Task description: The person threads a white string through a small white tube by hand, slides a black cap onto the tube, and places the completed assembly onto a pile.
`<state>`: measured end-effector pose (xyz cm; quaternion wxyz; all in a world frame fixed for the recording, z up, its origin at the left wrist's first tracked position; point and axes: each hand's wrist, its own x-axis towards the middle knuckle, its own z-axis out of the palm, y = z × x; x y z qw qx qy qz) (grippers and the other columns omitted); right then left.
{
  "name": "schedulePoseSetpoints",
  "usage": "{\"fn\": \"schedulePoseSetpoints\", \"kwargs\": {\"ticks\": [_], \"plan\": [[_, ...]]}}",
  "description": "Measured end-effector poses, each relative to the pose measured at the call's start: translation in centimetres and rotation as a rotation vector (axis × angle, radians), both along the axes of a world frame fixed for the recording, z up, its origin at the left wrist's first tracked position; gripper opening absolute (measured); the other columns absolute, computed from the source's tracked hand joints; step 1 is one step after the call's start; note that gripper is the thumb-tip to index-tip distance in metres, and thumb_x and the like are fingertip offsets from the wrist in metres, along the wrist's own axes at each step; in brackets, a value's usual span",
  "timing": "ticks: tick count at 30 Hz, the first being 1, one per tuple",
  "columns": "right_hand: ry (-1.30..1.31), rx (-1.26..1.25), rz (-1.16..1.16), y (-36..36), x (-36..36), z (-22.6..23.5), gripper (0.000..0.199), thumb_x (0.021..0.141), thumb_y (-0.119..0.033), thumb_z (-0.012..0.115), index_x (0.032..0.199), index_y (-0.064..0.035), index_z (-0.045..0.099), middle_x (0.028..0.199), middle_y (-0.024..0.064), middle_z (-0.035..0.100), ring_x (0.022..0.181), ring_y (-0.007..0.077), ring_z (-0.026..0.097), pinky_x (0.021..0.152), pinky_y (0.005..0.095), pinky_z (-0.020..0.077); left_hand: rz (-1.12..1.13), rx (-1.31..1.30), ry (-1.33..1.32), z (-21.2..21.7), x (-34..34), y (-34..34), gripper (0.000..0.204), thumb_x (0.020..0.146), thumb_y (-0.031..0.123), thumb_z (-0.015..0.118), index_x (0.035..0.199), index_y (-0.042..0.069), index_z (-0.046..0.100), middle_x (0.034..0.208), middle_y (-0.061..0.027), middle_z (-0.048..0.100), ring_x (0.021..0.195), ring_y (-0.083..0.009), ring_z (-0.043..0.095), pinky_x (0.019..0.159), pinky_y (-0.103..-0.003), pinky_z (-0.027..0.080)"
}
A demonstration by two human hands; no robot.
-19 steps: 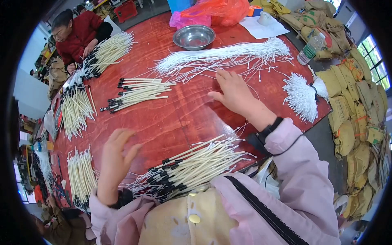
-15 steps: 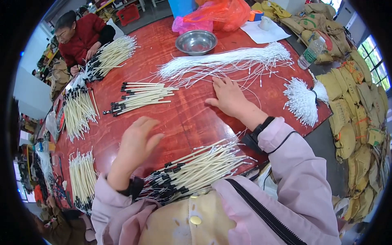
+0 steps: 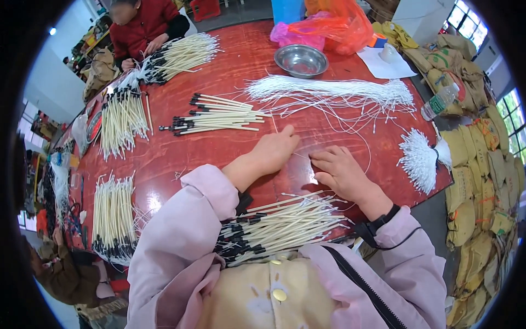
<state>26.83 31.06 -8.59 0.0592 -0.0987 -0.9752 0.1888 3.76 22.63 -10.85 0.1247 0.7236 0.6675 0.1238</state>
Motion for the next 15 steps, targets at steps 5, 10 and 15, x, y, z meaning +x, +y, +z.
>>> {"fn": "schedulePoseSetpoints", "kwargs": {"ticks": [5, 10, 15], "plan": [[0.039, -0.01, 0.006, -0.1, 0.4, -0.4, 0.049, 0.098, -0.038, 0.054, 0.124, 0.0014, 0.068, 0.138, 0.0135, 0.061, 0.126, 0.0344, 0.049, 0.11, 0.0466, 0.0351, 0.093, 0.036, -0.075, -0.3, 1.3, -1.8, 0.024, 0.085, 0.009, 0.068, 0.105, 0.002, 0.056, 0.114, -0.0196, 0.057, 0.089, -0.0409, 0.068, 0.077, -0.051, 0.055], [0.069, -0.045, -0.015, 0.0, 0.9, -1.0, 0.048, 0.101, -0.037, 0.052, 0.125, 0.0017, 0.067, 0.139, 0.0122, 0.061, 0.127, 0.0353, 0.049, 0.111, 0.0459, 0.0349, 0.048, 0.112, -0.14, 0.3, -0.4, -3.9, 0.029, 0.085, 0.01, 0.069, 0.109, 0.002, 0.054, 0.111, -0.0201, 0.058, 0.09, -0.0407, 0.068, 0.077, -0.051, 0.054], [0.095, -0.105, -0.028, 0.0, 1.0, -1.3, 0.047, 0.101, -0.037, 0.053, 0.125, 0.0011, 0.067, 0.14, 0.0116, 0.061, 0.127, 0.0345, 0.049, 0.111, 0.0451, 0.0352, 0.028, 0.093, -0.06, -0.5, -1.0, -3.0, 0.027, 0.087, 0.012, 0.069, 0.107, 0.002, 0.055, 0.107, -0.0196, 0.06, 0.089, -0.0405, 0.068, 0.077, -0.051, 0.054]]}}
